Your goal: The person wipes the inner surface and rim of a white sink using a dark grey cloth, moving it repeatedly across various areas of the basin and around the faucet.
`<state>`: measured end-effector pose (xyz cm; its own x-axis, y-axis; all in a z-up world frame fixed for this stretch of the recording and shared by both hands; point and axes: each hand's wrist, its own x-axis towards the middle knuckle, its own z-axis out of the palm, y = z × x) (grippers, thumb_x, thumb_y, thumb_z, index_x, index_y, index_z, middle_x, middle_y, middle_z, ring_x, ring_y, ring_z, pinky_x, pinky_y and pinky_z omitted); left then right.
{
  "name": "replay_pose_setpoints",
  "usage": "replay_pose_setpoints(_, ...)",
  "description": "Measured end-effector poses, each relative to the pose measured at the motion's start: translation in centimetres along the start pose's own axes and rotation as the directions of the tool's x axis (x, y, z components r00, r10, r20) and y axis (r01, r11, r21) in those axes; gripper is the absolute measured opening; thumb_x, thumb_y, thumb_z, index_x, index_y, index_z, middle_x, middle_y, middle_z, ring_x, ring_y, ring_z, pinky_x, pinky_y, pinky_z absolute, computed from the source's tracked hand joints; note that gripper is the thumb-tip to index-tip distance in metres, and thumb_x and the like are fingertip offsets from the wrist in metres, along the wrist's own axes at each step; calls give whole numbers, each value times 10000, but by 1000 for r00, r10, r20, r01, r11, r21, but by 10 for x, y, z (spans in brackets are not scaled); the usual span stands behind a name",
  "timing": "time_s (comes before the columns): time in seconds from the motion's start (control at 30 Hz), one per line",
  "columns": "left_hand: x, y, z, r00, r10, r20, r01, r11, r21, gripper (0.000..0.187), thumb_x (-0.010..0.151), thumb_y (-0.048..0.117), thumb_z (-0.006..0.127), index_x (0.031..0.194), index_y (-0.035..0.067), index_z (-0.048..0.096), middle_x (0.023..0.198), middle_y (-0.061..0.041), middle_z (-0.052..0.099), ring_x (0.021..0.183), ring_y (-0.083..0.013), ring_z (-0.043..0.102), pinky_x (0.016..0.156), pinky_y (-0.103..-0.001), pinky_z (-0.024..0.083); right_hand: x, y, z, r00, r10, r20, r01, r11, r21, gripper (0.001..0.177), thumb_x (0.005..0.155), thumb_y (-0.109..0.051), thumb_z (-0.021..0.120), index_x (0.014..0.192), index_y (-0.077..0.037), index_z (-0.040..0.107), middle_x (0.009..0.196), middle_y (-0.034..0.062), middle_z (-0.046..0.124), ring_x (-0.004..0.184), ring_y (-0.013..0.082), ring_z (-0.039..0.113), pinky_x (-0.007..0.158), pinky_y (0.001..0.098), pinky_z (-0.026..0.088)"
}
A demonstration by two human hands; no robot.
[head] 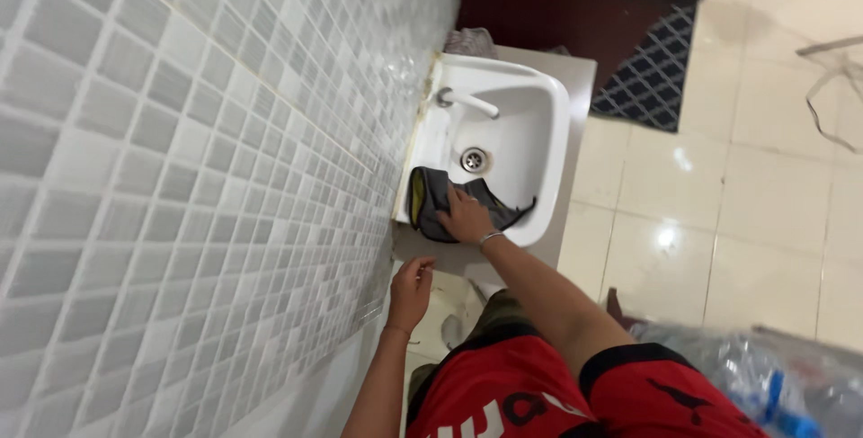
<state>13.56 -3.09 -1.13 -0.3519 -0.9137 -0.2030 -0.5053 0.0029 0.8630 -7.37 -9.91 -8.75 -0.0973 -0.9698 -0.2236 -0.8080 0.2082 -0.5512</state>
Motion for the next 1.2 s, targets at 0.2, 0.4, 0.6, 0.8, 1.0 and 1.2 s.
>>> replay_pose_setpoints(0.2,-5,-7,12,989,106,108,-105,994,-14,246,996,124,548,1151,37,717,1126,-110,724,996,-250,717,843,-353,581,-78,47,0,945,-191,-266,171,981,-96,475,870,-109,619,1343,-62,593,1455,182,573,1275,380,588,1040,501,491)
replay_pose_setpoints(0.4,-22,7,32,958,120,260,-123,992,-2,241,1008,132,545,1152,55,721,1129,-84,721,978,-235,705,861,-347,579,-150,47,-47,973,69,-220,-132,950,-284,505,917,-115,561,1417,-177,552,1549,79,469,1472,328,375,1119,571,374)
replay_pose_setpoints(0.6,-27,21,40,937,168,306,-183,983,20,227,999,112,550,1134,49,722,1123,-90,728,967,-229,713,846,-343,580,-133,80,-43,888,358,-288,-229,888,399,556,1022,-216,497,1567,-151,405,1687,226,179,1532,476,133,1180,527,293)
replay_pose_setpoints(0.8,-5,20,49,956,142,258,-157,987,39,239,988,120,556,1138,55,730,1109,-105,737,976,-241,726,841,-347,585,-102,105,-2,777,436,-454,-268,881,389,823,997,-231,591,1594,79,117,1608,362,223,1423,515,327,1136,519,385)
replay_pose_setpoints(1.0,35,44,77,972,59,230,-76,995,68,248,1007,148,539,1148,68,726,1140,-96,718,959,-242,716,842,-358,583,-53,126,-30,786,421,-452,-376,907,190,865,981,-215,622,1581,98,83,1508,399,332,1267,543,487,1013,540,477)
replay_pose_setpoints(1.2,84,83,114,983,17,183,-29,998,61,231,1016,157,551,1145,61,716,1115,-83,727,972,-221,709,839,-355,583,35,174,-81,839,293,-458,-311,950,37,922,937,-193,667,1581,110,80,1417,423,375,1139,548,536,950,536,510)
